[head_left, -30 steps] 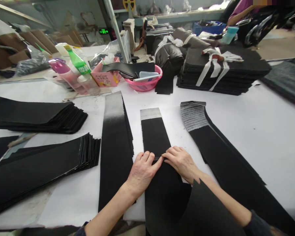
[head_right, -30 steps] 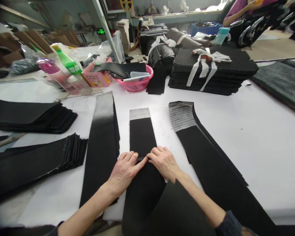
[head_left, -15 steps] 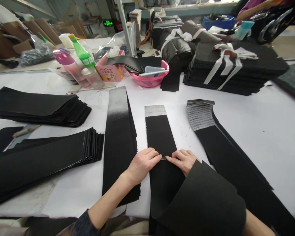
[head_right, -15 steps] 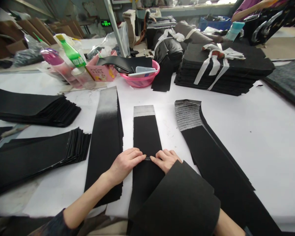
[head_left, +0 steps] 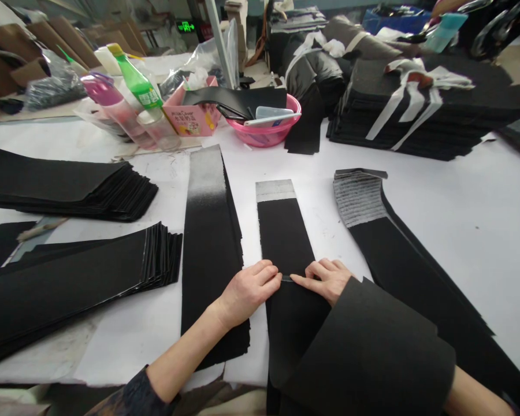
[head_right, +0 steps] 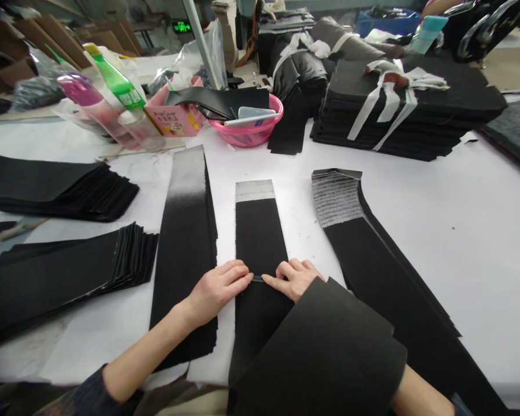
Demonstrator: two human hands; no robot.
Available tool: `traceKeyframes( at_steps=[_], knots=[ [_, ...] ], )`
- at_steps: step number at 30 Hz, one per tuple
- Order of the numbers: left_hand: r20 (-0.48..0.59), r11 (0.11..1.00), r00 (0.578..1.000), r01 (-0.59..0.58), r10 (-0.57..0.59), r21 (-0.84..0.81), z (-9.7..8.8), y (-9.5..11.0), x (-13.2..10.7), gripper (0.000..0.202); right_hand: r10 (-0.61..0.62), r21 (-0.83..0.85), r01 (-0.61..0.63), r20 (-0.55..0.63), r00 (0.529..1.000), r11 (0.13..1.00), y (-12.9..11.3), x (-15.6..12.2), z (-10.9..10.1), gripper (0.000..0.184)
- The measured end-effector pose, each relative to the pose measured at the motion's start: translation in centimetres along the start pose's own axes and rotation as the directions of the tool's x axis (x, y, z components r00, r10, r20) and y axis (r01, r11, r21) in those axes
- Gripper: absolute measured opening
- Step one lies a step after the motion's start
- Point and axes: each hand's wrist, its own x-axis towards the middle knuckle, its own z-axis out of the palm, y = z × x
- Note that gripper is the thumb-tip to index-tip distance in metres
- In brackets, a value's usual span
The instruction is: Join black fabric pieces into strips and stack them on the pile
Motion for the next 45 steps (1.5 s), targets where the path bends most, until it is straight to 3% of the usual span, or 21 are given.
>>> traceKeyframes(
  at_steps=[9,14,18,27,36,45],
  knots=[
    [0.025,0.994,0.997,-0.076,0.075,0.081,0.0,0.5,-0.3,0.02,0.017,-0.027,-0.016,0.033,0.999,0.999,-0.5,0.3,-0.3,0.042],
    [0.097,0.999,0.994,0.044,-0.043,-0.002,-0.5,0.9,-0.5,0.026,0.017,-0.031,-0.017,0.019,1.0,0.999,-0.5,0.3,-0.2,0.043],
    [0.07,0.988,0.986,0.155,-0.153,-0.02,-0.1,1.4,-0.6,0.024,0.005,-0.032,-0.006,-0.021,1.0,0.999,-0.2,0.3,0.3,0.044],
    [0.0,0.989,0.99,0.14,-0.14,0.055,0.9,1.6,-1.2,0.03,0.021,-0.05,-0.025,-0.079,0.997,0.998,-0.2,0.6,1.1,0.038],
    [-0.025,0.989,0.991,0.133,-0.132,0.07,1.1,2.0,-1.3,0.03,0.011,-0.042,-0.012,-0.041,0.999,0.999,0.0,0.8,1.2,0.039],
    [-0.03,0.977,0.977,0.211,-0.211,-0.008,1.3,1.7,-1.2,0.024,-0.018,-0.076,0.019,0.02,1.0,0.997,0.1,1.3,0.8,0.045]
  ],
)
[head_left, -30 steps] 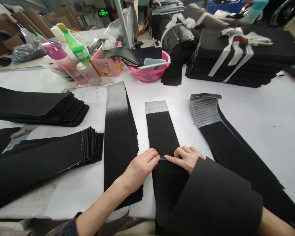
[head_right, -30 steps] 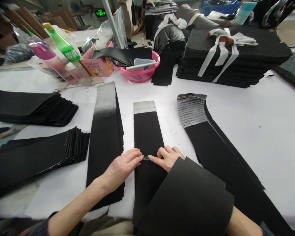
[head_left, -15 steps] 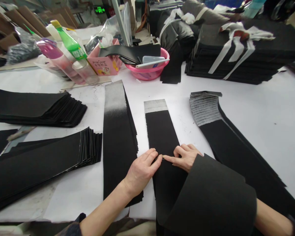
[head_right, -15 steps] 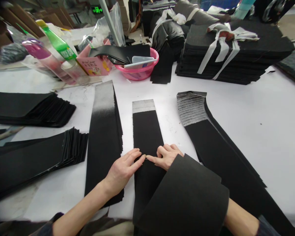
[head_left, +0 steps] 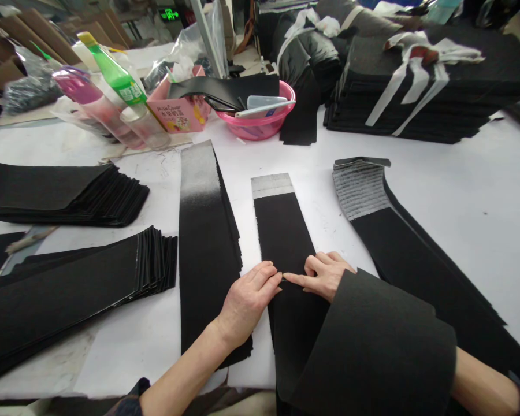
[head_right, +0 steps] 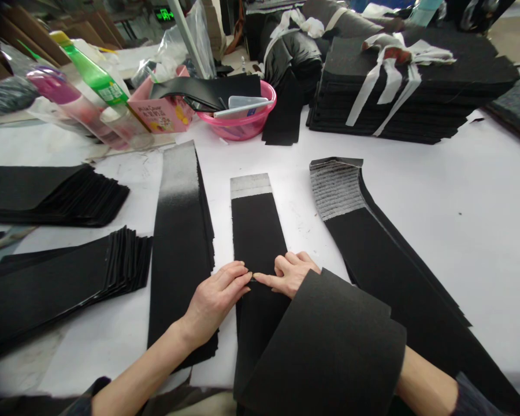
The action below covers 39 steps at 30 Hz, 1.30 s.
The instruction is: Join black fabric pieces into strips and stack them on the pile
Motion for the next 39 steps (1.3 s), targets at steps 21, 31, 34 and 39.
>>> traceKeyframes(
  at_steps=[21,31,34,39],
  knots=[
    [0.067,0.943,0.991,-0.133,0.118,0.304,-0.4,1.1,-0.5,0.032,0.055,0.028,-0.053,-0.095,0.994,0.998,-0.4,-1.3,-0.3,0.031],
    [0.1,0.95,0.992,-0.1,0.073,0.296,-0.3,1.8,0.0,0.047,0.103,0.025,-0.101,-0.092,0.99,0.995,-0.8,-1.8,-0.1,0.031],
    [0.12,0.946,0.989,-0.118,0.085,0.301,-0.6,1.8,0.0,0.041,0.118,0.042,-0.114,-0.11,0.987,0.993,-0.6,-2.1,-0.1,0.028],
    [0.105,0.953,0.991,-0.111,0.084,0.282,-0.8,1.1,-0.9,0.035,0.172,0.084,-0.163,-0.116,0.978,0.983,-0.3,-2.9,-0.6,0.016]
  ],
)
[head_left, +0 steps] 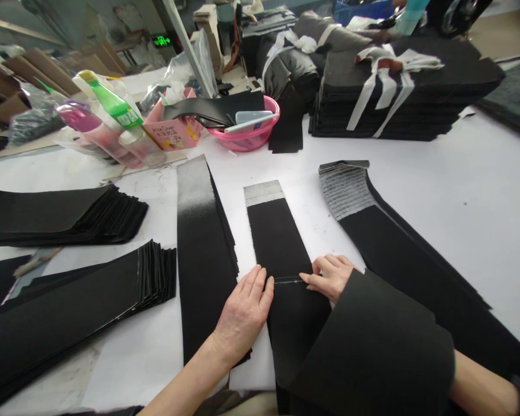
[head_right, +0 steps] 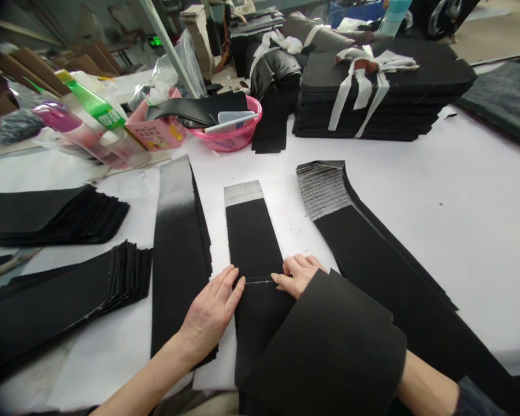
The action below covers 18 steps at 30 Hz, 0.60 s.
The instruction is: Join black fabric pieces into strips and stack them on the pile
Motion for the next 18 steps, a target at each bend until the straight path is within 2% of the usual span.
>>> traceKeyframes(
  at_steps=[2,4,7,10,14,16,18],
  knots=[
    [-0.016,0.998,0.999,0.039,-0.04,-0.043,0.3,-0.2,-0.3,0.033,0.036,0.001,-0.036,0.019,0.999,0.999,-0.1,0.2,-0.2,0.011],
    [-0.042,0.987,0.993,0.108,-0.114,-0.116,0.5,-0.4,-0.4,0.031,0.106,-0.006,-0.106,0.07,0.992,0.994,-0.3,0.8,-0.2,0.014],
    [-0.033,0.926,0.968,0.228,-0.249,-0.3,0.2,-0.3,-0.2,0.023,0.258,0.038,-0.272,0.22,0.941,0.961,-0.3,2.0,-0.3,0.022],
    [-0.041,0.843,0.93,0.312,-0.365,-0.439,-0.9,0.1,0.3,0.018,0.264,0.132,-0.326,0.346,0.9,0.936,-0.1,2.9,-1.0,0.018],
    [-0.136,0.816,0.9,0.301,-0.415,-0.494,-2.3,1.1,1.6,0.024,0.217,0.304,-0.307,0.294,0.931,0.902,-0.7,3.2,-2.9,0.012],
    [-0.118,0.784,0.908,0.274,-0.401,-0.557,-3.1,1.6,2.3,0.021,0.244,0.432,-0.325,0.233,0.942,0.841,-1.6,2.9,-4.1,0.015],
    [-0.055,0.726,0.922,0.264,-0.384,-0.635,-4.1,1.8,2.6,0.014,0.271,0.5,-0.326,0.18,0.945,0.803,-2.6,2.3,-5.3,0.018]
  ],
)
